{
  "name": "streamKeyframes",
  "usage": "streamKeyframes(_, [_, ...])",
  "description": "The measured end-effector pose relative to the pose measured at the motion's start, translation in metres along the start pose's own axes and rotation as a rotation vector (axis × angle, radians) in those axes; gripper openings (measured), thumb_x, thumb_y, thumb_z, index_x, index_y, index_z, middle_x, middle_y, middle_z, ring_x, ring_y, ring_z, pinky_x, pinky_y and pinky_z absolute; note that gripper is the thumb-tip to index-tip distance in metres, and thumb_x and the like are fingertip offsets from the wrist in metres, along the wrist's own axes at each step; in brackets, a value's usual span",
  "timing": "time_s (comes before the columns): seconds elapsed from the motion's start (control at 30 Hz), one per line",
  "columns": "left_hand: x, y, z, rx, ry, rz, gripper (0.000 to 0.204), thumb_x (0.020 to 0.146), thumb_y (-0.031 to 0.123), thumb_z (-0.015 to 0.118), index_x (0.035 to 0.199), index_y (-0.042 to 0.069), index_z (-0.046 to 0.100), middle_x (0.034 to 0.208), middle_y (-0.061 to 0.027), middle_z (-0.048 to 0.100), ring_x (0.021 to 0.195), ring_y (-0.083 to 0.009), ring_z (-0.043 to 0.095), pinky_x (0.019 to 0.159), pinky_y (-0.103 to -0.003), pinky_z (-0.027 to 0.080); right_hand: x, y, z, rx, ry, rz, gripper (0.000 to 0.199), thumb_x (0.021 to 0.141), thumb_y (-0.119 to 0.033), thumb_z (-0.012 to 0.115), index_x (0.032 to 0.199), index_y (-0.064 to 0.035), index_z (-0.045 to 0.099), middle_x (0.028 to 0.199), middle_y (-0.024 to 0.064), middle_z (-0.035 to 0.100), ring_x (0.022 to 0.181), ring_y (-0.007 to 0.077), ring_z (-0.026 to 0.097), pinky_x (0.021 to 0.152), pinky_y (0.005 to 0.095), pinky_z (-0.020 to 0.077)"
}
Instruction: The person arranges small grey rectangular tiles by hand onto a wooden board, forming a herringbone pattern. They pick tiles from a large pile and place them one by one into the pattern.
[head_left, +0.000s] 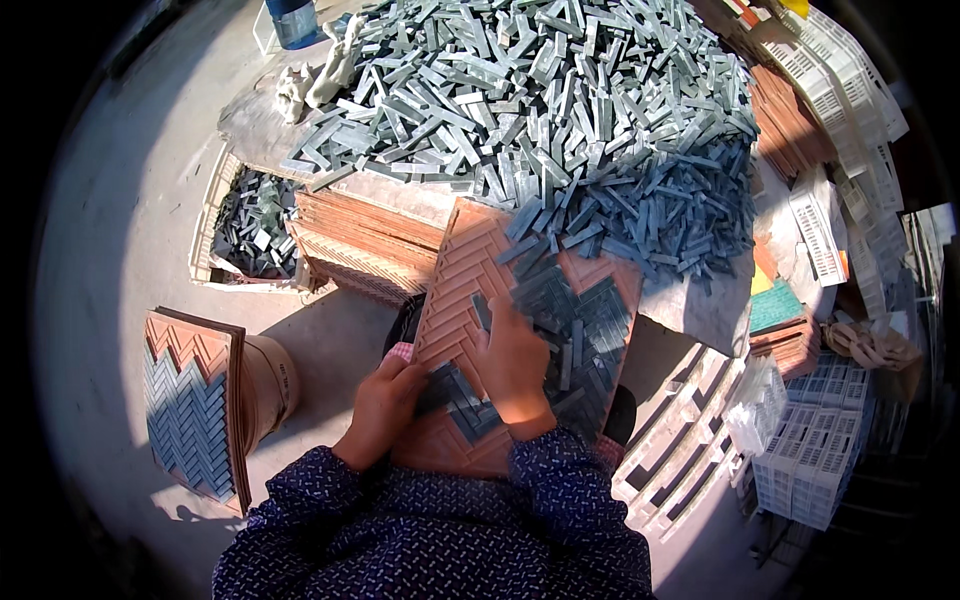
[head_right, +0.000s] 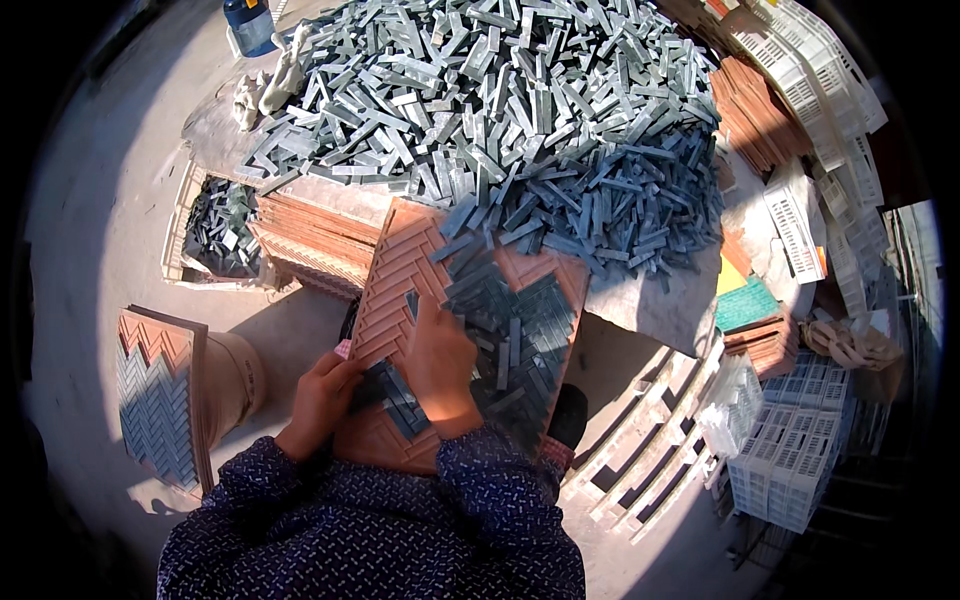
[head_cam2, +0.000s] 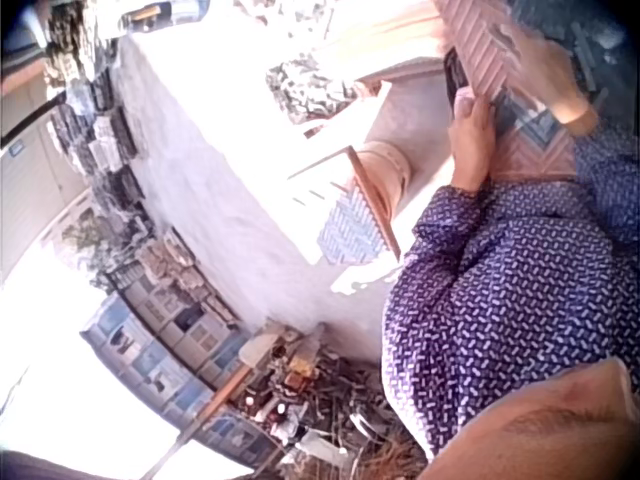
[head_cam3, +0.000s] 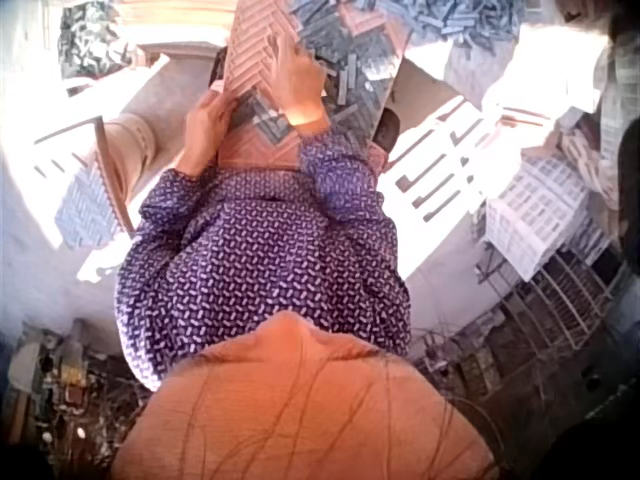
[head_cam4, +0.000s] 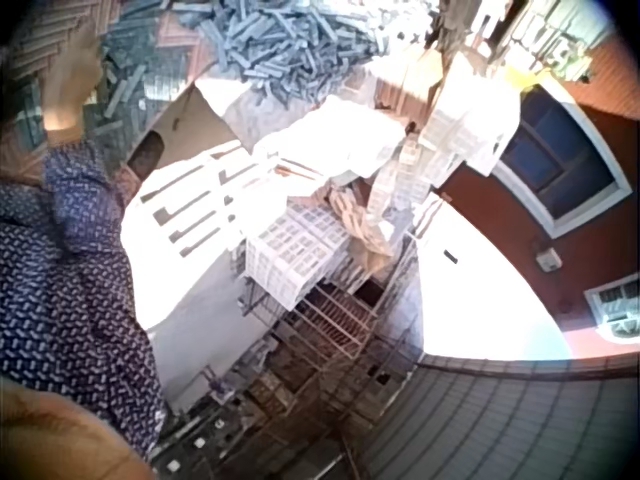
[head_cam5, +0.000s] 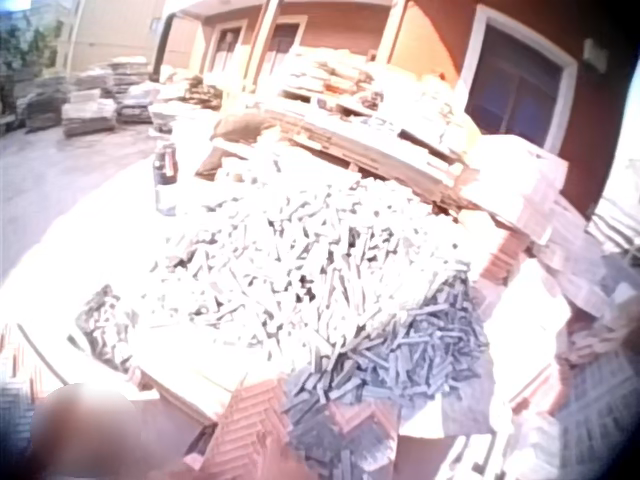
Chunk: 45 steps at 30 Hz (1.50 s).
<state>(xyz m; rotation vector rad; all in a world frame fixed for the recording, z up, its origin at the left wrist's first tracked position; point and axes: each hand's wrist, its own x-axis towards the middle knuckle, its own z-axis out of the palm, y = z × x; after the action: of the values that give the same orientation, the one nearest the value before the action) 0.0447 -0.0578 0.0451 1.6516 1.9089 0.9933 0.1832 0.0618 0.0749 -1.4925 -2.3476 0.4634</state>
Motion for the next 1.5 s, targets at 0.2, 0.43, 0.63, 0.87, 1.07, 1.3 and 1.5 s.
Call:
streamKeyframes(0.2, [0.000, 0.000, 0.006, -0.002, 0.033, 0.050, 0.011, 0.078, 0.003, 0.061, 0.088, 0.006, 0.061, 0.080, -0.0112, 0.056, 0.074, -0.0318, 0.059, 0.062, -0.039, 0.049, -0.051, 0.012, 0.000, 0.240, -0.115, -0.073, 0.031, 0.075, -0.010, 0.067, 0.102, -0.0079, 0.052, 0.088, 0.0142, 0.060, 0.073, 0.0348, 0.062, 0.060, 0.0420, 0.0515])
streamKeyframes(0.43, [0.003, 0.005, 0.005, -0.066, 0.047, 0.037, 0.018, 0.076, 0.001, 0.063, 0.094, 0.004, 0.062, 0.087, -0.0120, 0.058, 0.080, -0.0322, 0.060, 0.068, -0.039, 0.049, -0.068, 0.015, 0.002, 0.252, -0.052, -0.101, 0.023, 0.076, -0.008, 0.066, 0.097, -0.0074, 0.055, 0.086, 0.0129, 0.059, 0.074, 0.0337, 0.062, 0.060, 0.0413, 0.0516])
streamKeyframes(0.63, [-0.001, 0.003, 0.002, -0.046, -0.001, 0.065, 0.023, 0.075, 0.002, 0.066, 0.097, 0.004, 0.062, 0.092, -0.0119, 0.059, 0.085, -0.0316, 0.059, 0.073, -0.038, 0.049, -0.066, 0.020, 0.002, 0.319, -0.064, -0.100, 0.019, 0.078, -0.008, 0.066, 0.096, -0.0061, 0.058, 0.089, 0.0131, 0.059, 0.075, 0.0338, 0.062, 0.062, 0.0411, 0.0509])
streamKeyframes(0.87, [0.006, 0.004, 0.001, 0.081, -0.073, 0.113, 0.022, 0.072, 0.002, 0.068, 0.093, 0.004, 0.062, 0.090, -0.0114, 0.058, 0.083, -0.0323, 0.059, 0.070, -0.039, 0.049, -0.053, 0.027, -0.021, 0.506, -0.006, 0.053, 0.013, 0.078, -0.007, 0.067, 0.090, -0.0042, 0.064, 0.087, 0.0140, 0.063, 0.074, 0.0320, 0.063, 0.064, 0.0372, 0.0508])
streamKeyframes(1.07, [0.023, 0.020, 0.001, 0.131, -0.075, 0.191, 0.033, 0.070, 0.005, 0.071, 0.101, 0.007, 0.062, 0.096, -0.0101, 0.057, 0.092, -0.0315, 0.056, 0.078, -0.039, 0.048, -0.052, 0.062, -0.043, 0.417, 0.211, 0.144, 0.010, 0.079, -0.004, 0.066, 0.088, -0.0013, 0.064, 0.080, 0.0136, 0.065, 0.068, 0.0252, 0.065, 0.061, 0.0318, 0.0508])
streamKeyframes(1.3, [0.048, 0.023, 0.027, 0.133, -0.068, 0.231, 0.057, 0.067, 0.013, 0.074, 0.121, 0.011, 0.055, 0.121, -0.0113, 0.048, 0.116, -0.0351, 0.043, 0.097, -0.044, 0.039, -0.052, 0.072, -0.027, 0.198, 0.208, 0.055, 0.024, 0.073, -0.003, 0.068, 0.096, -0.0036, 0.061, 0.085, 0.0142, 0.064, 0.070, 0.0303, 0.065, 0.060, 0.0368, 0.0521])
streamKeyframes(1.5, [0.042, 0.017, 0.030, 0.224, -0.034, 0.308, 0.056, 0.065, 0.017, 0.074, 0.118, 0.010, 0.054, 0.119, -0.0113, 0.049, 0.112, -0.0332, 0.046, 0.095, -0.044, 0.040, -0.056, 0.075, -0.023, 0.278, 0.223, 0.115, 0.029, 0.069, -0.003, 0.071, 0.096, -0.0035, 0.060, 0.085, 0.0144, 0.063, 0.067, 0.0289, 0.064, 0.059, 0.0358, 0.0519])
